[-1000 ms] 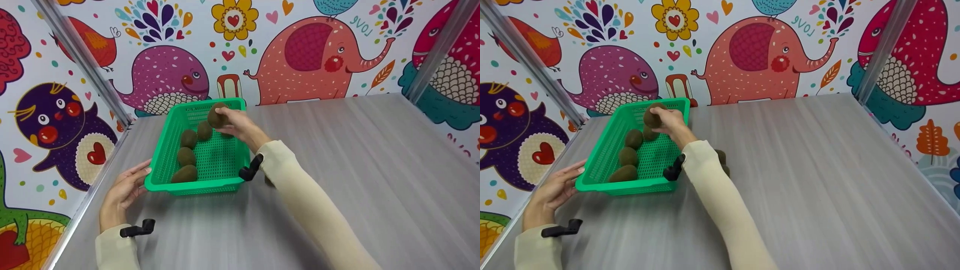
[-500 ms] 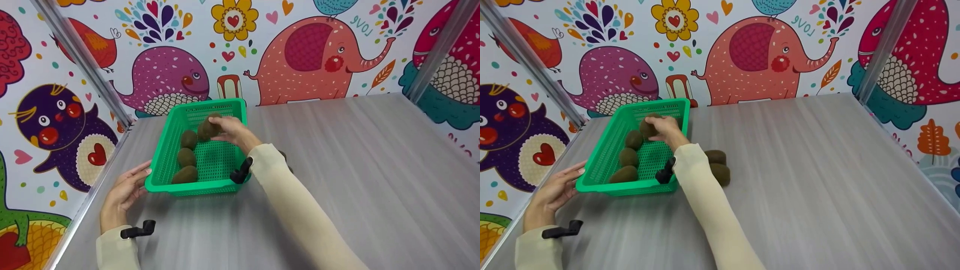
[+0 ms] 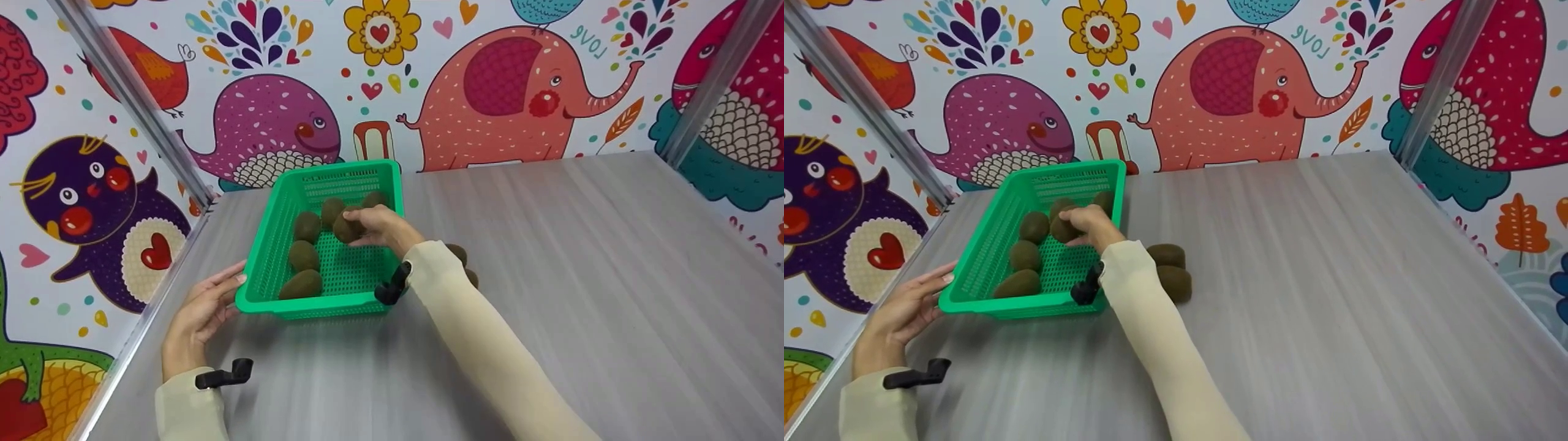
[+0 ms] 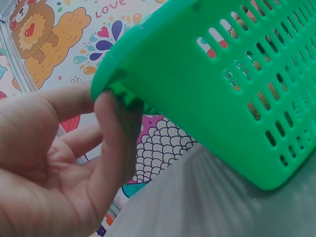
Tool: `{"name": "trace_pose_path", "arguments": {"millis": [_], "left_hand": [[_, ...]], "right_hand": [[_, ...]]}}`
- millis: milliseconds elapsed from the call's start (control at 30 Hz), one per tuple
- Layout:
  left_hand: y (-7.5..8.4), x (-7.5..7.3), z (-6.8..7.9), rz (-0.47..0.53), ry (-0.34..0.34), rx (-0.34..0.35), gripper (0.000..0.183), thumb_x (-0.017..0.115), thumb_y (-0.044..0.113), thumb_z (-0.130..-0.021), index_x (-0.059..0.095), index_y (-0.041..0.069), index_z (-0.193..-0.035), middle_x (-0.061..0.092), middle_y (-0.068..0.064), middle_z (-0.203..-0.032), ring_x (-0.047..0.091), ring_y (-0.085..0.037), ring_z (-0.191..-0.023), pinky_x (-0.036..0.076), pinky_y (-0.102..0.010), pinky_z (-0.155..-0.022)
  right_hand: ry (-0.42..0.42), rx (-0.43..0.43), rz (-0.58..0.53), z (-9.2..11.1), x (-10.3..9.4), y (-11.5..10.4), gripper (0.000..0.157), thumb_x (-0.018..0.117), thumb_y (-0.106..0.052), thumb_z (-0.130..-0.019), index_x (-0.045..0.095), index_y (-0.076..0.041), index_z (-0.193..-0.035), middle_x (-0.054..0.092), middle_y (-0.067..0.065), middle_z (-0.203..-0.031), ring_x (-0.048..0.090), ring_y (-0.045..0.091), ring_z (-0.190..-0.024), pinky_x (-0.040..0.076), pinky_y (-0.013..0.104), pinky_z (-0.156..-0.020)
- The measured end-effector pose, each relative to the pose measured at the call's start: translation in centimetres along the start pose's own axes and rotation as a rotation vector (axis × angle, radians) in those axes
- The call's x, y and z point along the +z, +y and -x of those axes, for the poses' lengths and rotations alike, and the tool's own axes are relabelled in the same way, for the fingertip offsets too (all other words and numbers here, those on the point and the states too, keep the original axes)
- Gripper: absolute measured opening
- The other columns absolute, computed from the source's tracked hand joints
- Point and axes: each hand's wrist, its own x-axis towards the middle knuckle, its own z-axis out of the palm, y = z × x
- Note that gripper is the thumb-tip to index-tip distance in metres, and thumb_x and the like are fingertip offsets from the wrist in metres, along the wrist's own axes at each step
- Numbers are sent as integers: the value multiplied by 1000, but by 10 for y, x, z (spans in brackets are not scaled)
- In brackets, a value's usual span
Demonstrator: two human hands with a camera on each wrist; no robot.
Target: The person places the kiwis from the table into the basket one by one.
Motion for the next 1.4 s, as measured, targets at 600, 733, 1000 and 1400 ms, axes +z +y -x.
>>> {"name": "trace_pose_path", "arguments": {"millis": [600,733,1000,1400], "left_hand": [[0,1,0,-1,-9,13,27,57,14,-102,73,36,-104,75,10,-98,73,-7,-87,60,-25,-75],[1,2,1,1,-3,16,27,57,14,-102,73,36,-104,76,10,-97,73,-7,-86,61,-26,-75],[-1,0,0,0,-12,12,28,56,14,-103,73,37,-104,76,10,-98,73,-7,-87,61,-26,-75],[-1,0,-1,9,-18,16,30,56,13,-102,73,37,-103,76,9,-97,73,-8,-85,61,-26,-74]], "right_hand": [[-6,27,18,5,-2,-5,74,49,0,-102,4,-5,-161,23,27,-161,38,40,-146,51,41,-106],[-31,23,24,8,-3,-9,69,48,-1,-102,10,-2,-159,26,30,-159,43,43,-142,49,43,-108],[-65,-9,63,20,-7,-22,58,49,-5,-103,25,0,-156,34,27,-155,42,43,-142,47,48,-110],[-102,-141,321,54,-27,-39,45,54,-17,-104,46,-4,-146,52,18,-147,57,30,-129,51,45,-106]]}}
